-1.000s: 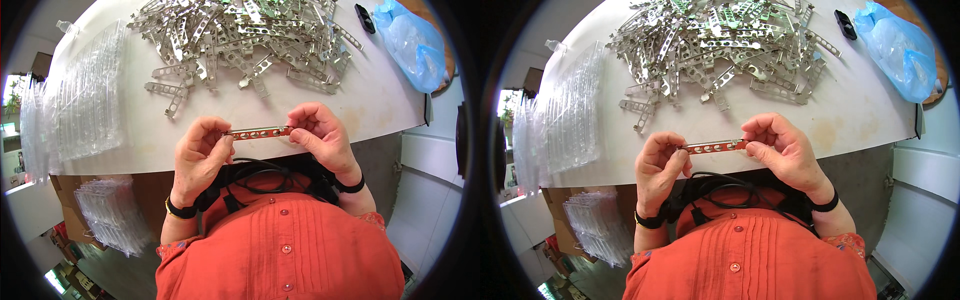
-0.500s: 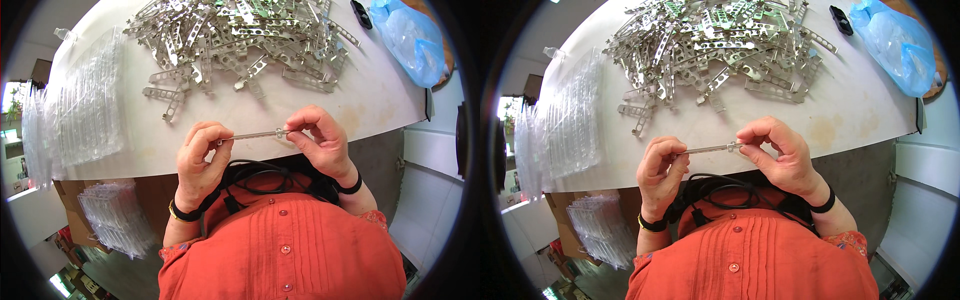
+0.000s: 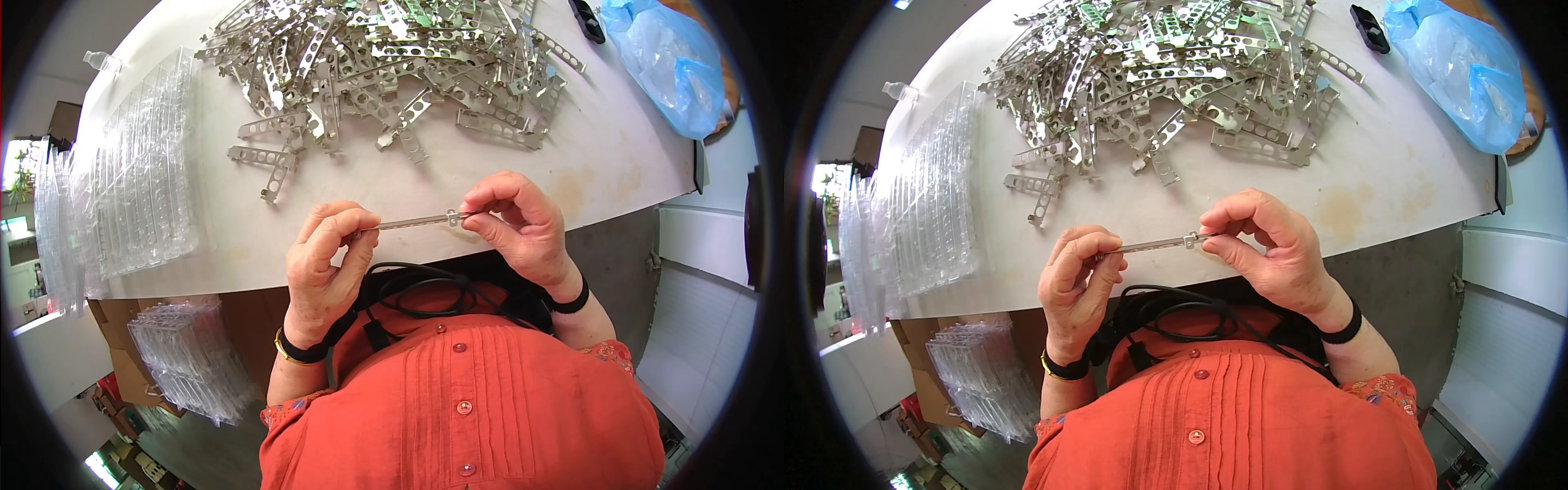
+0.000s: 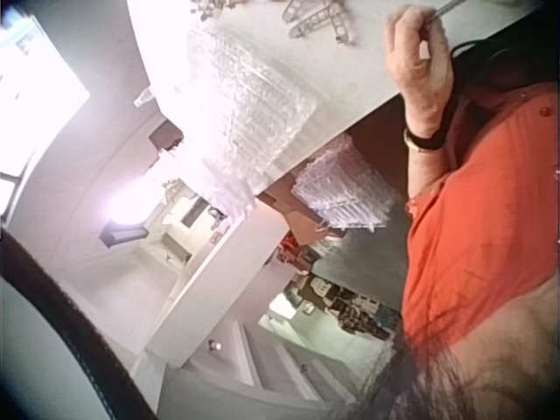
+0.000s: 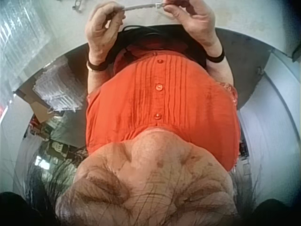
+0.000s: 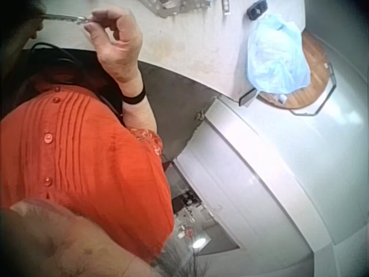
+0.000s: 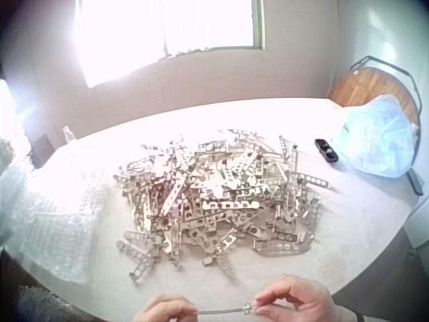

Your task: Picking up metal plates from a pile on a table and placing them into a plastic bag.

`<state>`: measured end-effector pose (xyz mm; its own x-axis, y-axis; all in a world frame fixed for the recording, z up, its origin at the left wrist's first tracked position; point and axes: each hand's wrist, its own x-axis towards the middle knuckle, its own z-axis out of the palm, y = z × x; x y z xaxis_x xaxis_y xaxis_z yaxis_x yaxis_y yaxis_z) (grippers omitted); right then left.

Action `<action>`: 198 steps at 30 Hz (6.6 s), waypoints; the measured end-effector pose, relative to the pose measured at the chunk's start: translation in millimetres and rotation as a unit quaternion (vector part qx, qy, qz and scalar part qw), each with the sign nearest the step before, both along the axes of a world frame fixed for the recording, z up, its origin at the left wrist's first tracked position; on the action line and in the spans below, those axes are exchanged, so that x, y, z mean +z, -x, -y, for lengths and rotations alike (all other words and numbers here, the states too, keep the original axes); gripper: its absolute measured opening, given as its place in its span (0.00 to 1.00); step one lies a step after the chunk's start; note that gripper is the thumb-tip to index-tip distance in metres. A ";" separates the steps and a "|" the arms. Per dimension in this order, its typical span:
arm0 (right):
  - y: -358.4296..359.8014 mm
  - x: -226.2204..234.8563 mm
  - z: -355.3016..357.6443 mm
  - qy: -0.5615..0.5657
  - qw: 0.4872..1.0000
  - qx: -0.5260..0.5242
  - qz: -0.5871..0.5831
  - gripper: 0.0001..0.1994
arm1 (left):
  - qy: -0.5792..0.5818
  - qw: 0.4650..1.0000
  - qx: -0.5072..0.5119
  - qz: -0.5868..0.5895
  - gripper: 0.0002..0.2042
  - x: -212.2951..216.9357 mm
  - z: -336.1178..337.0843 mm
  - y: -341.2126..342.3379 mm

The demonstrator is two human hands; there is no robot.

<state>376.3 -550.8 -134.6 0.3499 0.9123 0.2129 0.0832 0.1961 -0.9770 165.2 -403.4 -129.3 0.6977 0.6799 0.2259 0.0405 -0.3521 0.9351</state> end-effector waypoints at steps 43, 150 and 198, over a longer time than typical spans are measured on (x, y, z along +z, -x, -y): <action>-1.6 -12.6 -0.3 0.043 0.998 0.013 0.036 0.09 | -0.027 1.000 0.002 -0.011 0.08 -6.0 -1.6 -2.5; -28.7 34.5 33.9 0.064 0.980 -0.037 0.184 0.09 | -0.309 0.925 -0.169 -0.141 0.05 18.7 26.0 -48.8; -315.4 40.0 84.3 0.508 0.733 -0.337 0.302 0.29 | -0.133 0.982 -0.113 -0.076 0.06 -7.5 10.8 -33.0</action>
